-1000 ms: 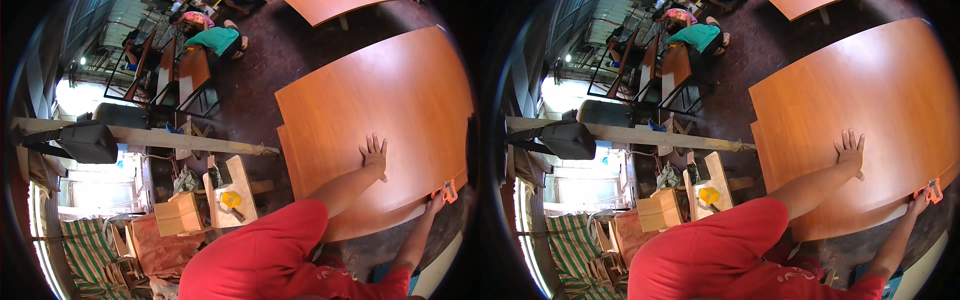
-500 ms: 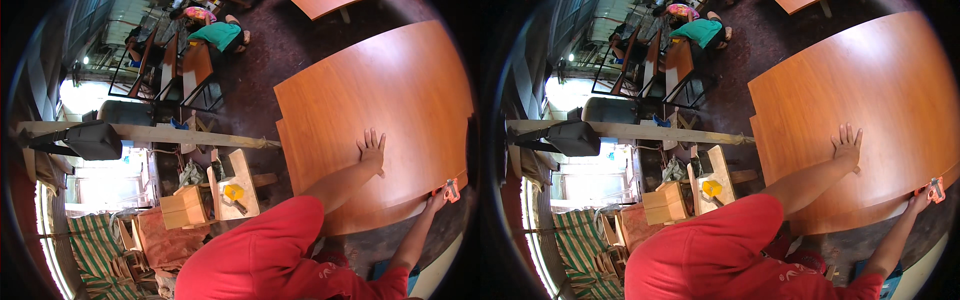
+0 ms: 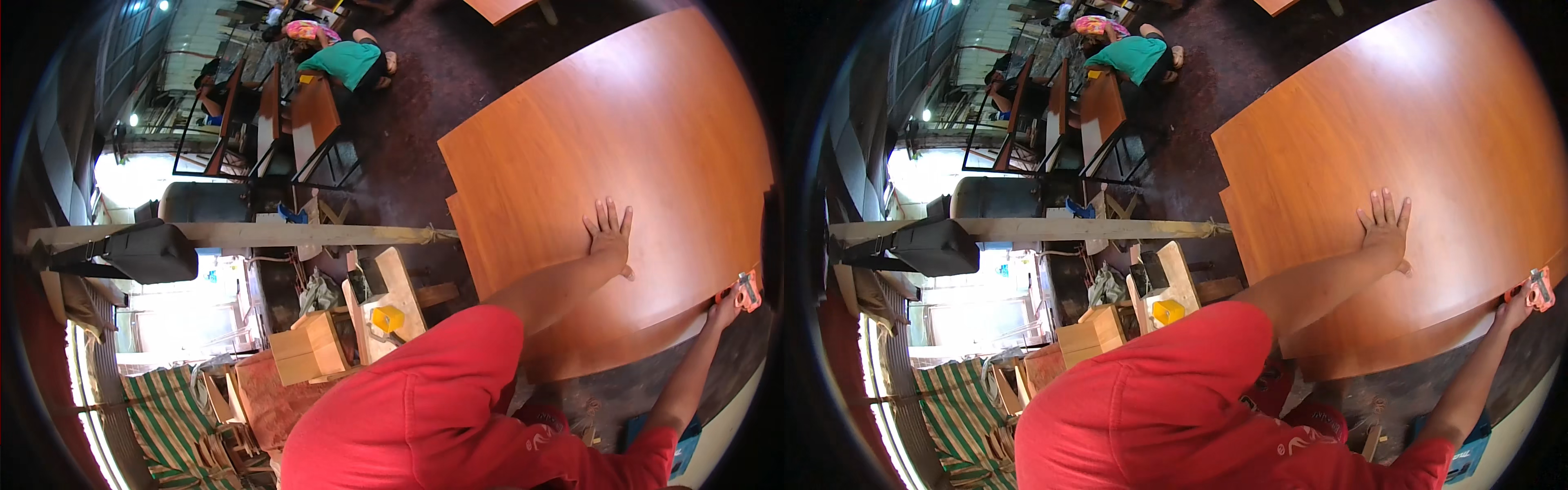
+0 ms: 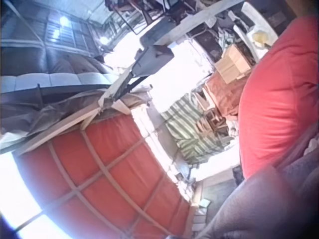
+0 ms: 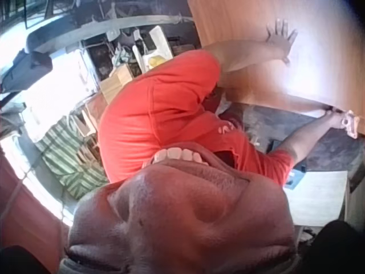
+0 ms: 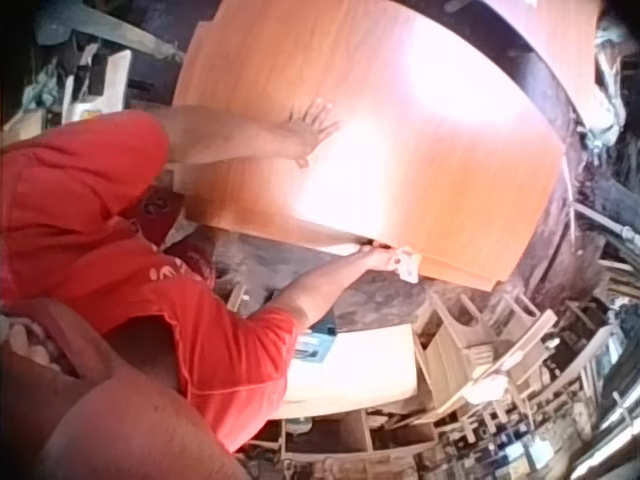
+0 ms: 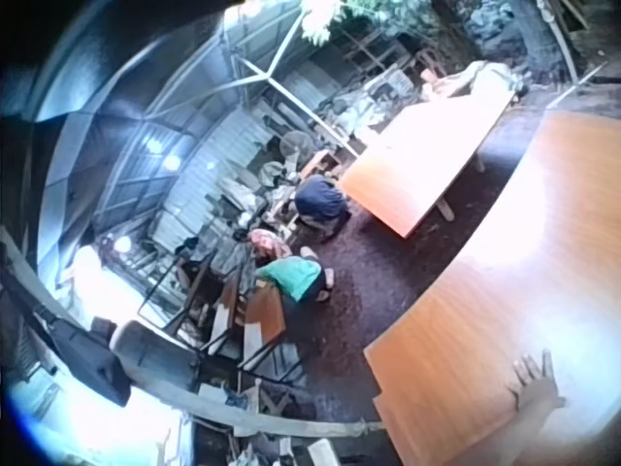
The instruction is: The person applies adhesive and edge banding to the side of a wooden panel, trims the excess using a manual edge trimmer, and wipes down the finished edge with a cloth.
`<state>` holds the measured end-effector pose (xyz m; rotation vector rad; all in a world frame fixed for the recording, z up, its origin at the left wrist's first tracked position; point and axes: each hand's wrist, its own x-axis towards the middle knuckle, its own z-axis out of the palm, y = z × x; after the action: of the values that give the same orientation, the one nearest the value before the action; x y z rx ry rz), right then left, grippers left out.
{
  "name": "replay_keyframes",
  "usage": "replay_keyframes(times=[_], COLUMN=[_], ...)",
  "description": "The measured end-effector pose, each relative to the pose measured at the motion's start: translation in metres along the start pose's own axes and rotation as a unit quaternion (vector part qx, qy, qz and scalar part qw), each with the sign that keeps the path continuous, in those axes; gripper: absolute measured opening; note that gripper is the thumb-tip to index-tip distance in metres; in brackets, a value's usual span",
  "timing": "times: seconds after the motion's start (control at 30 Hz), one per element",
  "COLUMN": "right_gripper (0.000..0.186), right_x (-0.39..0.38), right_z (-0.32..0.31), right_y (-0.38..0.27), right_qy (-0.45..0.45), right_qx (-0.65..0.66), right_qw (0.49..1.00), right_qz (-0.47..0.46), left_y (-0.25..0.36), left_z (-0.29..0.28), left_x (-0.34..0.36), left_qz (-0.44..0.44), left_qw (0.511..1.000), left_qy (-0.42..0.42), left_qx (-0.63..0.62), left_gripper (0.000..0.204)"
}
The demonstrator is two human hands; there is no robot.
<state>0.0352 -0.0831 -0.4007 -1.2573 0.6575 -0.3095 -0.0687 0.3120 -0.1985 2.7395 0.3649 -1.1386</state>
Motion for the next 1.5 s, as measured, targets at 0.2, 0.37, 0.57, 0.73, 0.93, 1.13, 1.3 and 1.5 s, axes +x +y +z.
replay_keyframes(times=[0.2,0.37,0.57,0.73,0.93,1.13,1.3,1.5], right_gripper=[0.018,0.016,0.013,0.017,0.023,0.029,0.026,0.025], right_x=[0.016,-0.056,-0.055,-0.075,-0.087,-0.085,-0.084,-0.082], right_z=[-0.039,0.039,0.052,0.041,0.041,0.047,0.044,0.04], right_y=[0.002,-0.058,-0.035,-0.056,-0.057,-0.057,-0.052,-0.047], right_qy=[0.012,0.052,0.104,0.087,0.099,0.091,0.109,0.112], right_qx=[0.011,-0.096,-0.024,0.01,0.018,0.007,0.039,0.04], right_qw=[1.0,0.992,0.993,0.993,0.992,0.994,0.991,0.99], right_qz=[-0.004,0.061,-0.051,-0.083,-0.074,-0.057,-0.07,-0.073], left_y=[-0.018,-0.075,-0.045,-0.036,-0.037,-0.036,-0.034,-0.032], left_z=[0.006,0.007,-0.044,-0.041,-0.04,-0.044,-0.043,-0.042], left_x=[0.011,0.108,0.16,0.158,0.148,0.148,0.149,0.147], left_qz=[0.166,0.423,0.215,0.242,0.237,0.23,0.231,0.231], left_qw=[0.984,0.788,0.895,0.884,0.888,0.885,0.881,0.881], left_qy=[0.07,0.442,0.358,0.387,0.381,0.391,0.398,0.396], left_qx=[0.004,0.071,0.159,0.104,0.099,0.104,0.109,0.116], left_gripper=[0.126,0.08,0.074,0.072,0.071,0.07,0.07,0.069])
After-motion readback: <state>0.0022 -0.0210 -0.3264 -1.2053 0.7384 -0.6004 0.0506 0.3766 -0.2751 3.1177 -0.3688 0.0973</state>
